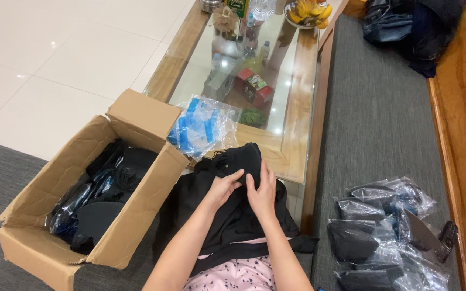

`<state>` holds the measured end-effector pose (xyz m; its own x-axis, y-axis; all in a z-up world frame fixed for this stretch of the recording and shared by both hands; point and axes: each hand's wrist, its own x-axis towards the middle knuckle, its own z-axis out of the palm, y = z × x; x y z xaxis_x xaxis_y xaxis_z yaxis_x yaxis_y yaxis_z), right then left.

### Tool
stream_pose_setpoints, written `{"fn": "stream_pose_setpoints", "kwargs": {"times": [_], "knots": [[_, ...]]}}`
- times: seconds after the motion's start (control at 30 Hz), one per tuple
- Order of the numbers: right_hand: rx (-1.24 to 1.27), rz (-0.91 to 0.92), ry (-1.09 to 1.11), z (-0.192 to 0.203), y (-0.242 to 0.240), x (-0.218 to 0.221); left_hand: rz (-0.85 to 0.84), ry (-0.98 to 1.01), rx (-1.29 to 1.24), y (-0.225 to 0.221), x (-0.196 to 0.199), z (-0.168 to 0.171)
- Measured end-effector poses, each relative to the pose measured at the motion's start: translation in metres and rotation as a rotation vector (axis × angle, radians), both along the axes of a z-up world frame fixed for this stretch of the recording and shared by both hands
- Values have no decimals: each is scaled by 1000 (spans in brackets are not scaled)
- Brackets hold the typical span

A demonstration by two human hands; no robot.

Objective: Packing black face masks from a cardboard box into a black fabric bag

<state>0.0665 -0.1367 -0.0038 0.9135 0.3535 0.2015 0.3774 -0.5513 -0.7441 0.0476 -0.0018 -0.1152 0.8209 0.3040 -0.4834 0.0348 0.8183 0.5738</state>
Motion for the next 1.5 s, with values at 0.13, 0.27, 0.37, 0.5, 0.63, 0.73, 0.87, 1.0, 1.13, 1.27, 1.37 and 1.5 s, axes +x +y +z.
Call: {"fn": "stream_pose_setpoints", "kwargs": {"times": [0.13, 0.27, 0.37, 0.5, 0.63, 0.73, 0.87, 1.0, 1.13, 1.27, 1.37, 1.5], "knots": [[-124, 6, -183, 12, 6, -17, 42, -20, 6, -4, -10, 39], [-159, 3, -301, 15, 10, -24, 100, -27, 18, -4, -12, 39], [-167, -36, -452, 9, 12, -22, 111, -29, 11, -4, -8, 19], [-156, -66, -575, 4, 16, -21, 94, -25, 2, -3, -13, 22], [-171, -65, -584, 4, 16, -21, 101, -34, -8, -3, -8, 5], [-173, -65, -585, 3, 15, -23, 100, -39, -11, -4, -7, -5], [-181, -50, -559, 6, 16, -24, 119, -26, -20, -3, -9, 6], [-77, -92, -391, -5, 14, -22, 116, -9, -2, -3, -11, 12], [-110, -129, -342, -11, 13, -12, 95, 11, 27, -5, -6, -2], [-98, -75, -298, 0, 18, -15, 118, -29, 13, -3, -8, -4], [-38, -100, -227, 7, 20, -16, 110, -47, 5, -2, -15, 14], [10, -135, -132, -5, 13, -4, 75, -74, 35, -1, -13, -8]]}}
